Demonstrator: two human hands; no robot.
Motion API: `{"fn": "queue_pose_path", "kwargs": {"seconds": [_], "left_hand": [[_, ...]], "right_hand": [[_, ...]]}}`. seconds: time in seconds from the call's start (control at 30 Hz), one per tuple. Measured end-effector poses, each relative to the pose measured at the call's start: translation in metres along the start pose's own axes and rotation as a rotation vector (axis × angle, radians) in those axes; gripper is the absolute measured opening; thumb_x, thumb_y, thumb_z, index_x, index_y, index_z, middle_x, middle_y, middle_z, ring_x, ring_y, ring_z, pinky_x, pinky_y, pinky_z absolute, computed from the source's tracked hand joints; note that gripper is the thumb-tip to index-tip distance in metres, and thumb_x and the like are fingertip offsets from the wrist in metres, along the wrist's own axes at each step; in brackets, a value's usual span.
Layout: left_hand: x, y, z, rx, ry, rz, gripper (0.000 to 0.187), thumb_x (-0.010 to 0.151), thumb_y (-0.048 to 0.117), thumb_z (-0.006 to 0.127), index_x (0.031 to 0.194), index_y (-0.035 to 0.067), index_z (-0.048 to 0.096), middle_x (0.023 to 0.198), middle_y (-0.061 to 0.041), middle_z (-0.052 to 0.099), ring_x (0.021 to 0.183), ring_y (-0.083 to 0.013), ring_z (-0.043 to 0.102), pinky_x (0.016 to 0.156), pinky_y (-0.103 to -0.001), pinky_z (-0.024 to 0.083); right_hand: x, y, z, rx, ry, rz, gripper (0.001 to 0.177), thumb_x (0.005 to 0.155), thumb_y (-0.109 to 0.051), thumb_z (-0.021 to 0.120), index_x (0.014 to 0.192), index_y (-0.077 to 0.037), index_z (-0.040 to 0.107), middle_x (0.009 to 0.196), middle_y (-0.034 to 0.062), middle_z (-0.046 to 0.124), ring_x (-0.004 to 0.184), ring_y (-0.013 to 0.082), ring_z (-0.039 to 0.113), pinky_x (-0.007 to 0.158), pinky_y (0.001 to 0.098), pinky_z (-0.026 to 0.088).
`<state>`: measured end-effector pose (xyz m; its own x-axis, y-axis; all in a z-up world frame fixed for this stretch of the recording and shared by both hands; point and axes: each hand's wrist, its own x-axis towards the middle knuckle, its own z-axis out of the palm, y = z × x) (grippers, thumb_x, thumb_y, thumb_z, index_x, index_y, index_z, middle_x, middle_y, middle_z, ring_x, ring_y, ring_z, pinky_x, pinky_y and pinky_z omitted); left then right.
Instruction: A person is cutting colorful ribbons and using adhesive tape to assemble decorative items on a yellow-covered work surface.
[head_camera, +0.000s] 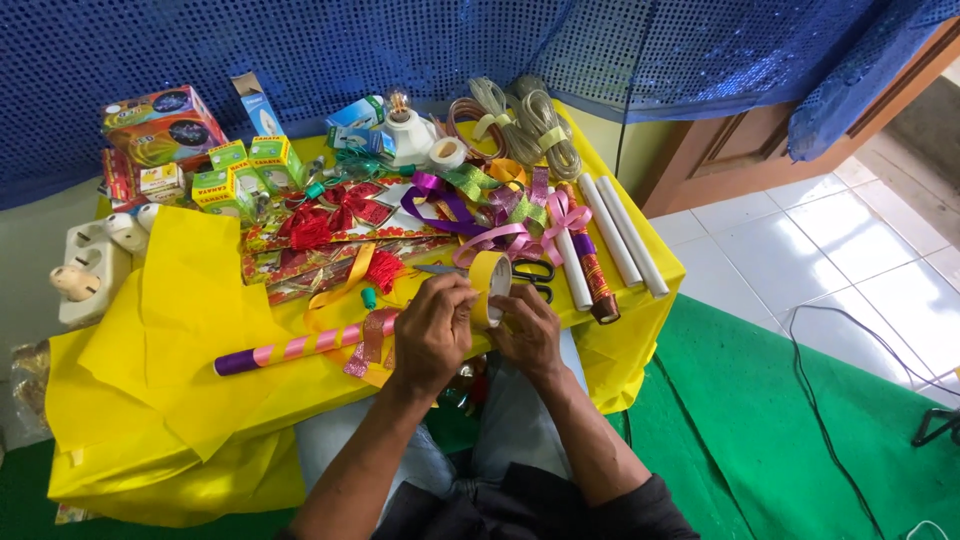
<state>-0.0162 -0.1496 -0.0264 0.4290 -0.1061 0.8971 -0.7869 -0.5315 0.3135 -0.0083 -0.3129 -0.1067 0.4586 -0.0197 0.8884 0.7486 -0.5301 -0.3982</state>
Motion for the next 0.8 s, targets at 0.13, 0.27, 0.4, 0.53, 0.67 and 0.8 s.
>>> {"fn": "queue_pose_path", "kwargs": {"seconds": [0.13,0.27,0.4,0.53,0.67,0.8], "left_hand": [[0.009,0.018,-0.001,-0.061,0.053,-0.027,0.004,0.099,0.012,0.069,0.097,0.009,0.070,0.099,-0.006,0.070,0.093,-0.0239,0.075,0.078,-0.034,0.065],[0.007,0.033,-0.009,-0.305,0.016,-0.346,0.033,0.096,0.015,0.073,0.123,0.003,0.058,0.112,-0.015,0.065,0.098,-0.0302,0.074,0.081,-0.035,0.065],[0.007,0.038,-0.016,-0.351,-0.103,-0.540,0.068,0.088,0.020,0.082,0.141,0.000,0.046,0.120,-0.025,0.063,0.103,-0.0416,0.073,0.085,-0.043,0.064],[0.008,0.040,-0.017,-0.353,-0.106,-0.571,0.074,0.089,0.015,0.080,0.146,-0.003,0.039,0.117,-0.030,0.064,0.103,-0.0460,0.073,0.084,-0.047,0.064],[0.014,0.037,-0.025,-0.278,-0.053,-0.504,0.077,0.087,0.007,0.077,0.149,-0.005,0.033,0.114,-0.033,0.064,0.100,-0.0478,0.072,0.080,-0.049,0.066],[0.009,0.033,-0.038,-0.223,-0.041,-0.458,0.081,0.084,0.002,0.078,0.151,-0.003,0.033,0.119,-0.030,0.066,0.103,-0.0438,0.073,0.082,-0.043,0.065]], "right_hand": [[0.009,-0.002,-0.003,0.017,0.017,-0.019,0.019,0.092,-0.024,0.076,0.103,-0.010,0.074,0.087,0.0134,0.063,0.064,0.0252,0.060,0.052,0.0281,0.053],[0.011,-0.007,-0.003,0.017,0.037,0.031,0.020,0.089,-0.022,0.078,0.104,-0.009,0.074,0.088,0.0136,0.065,0.066,0.0273,0.062,0.053,0.0315,0.055],[0.007,-0.005,-0.003,-0.008,0.029,0.047,0.021,0.088,-0.015,0.078,0.107,-0.007,0.075,0.091,0.0154,0.067,0.070,0.0301,0.067,0.058,0.0334,0.059],[0.006,-0.005,-0.002,-0.017,0.003,0.072,0.026,0.084,-0.011,0.081,0.108,-0.008,0.074,0.092,0.0151,0.068,0.072,0.0305,0.068,0.061,0.0361,0.061],[0.009,-0.004,-0.004,-0.013,0.006,0.049,0.030,0.092,-0.017,0.074,0.121,-0.009,0.073,0.096,0.0150,0.069,0.076,0.0309,0.071,0.062,0.0387,0.061],[0.011,-0.008,-0.005,0.092,-0.004,0.027,0.035,0.095,-0.015,0.072,0.130,-0.009,0.072,0.100,0.0164,0.071,0.082,0.0317,0.075,0.067,0.0383,0.063]]}}
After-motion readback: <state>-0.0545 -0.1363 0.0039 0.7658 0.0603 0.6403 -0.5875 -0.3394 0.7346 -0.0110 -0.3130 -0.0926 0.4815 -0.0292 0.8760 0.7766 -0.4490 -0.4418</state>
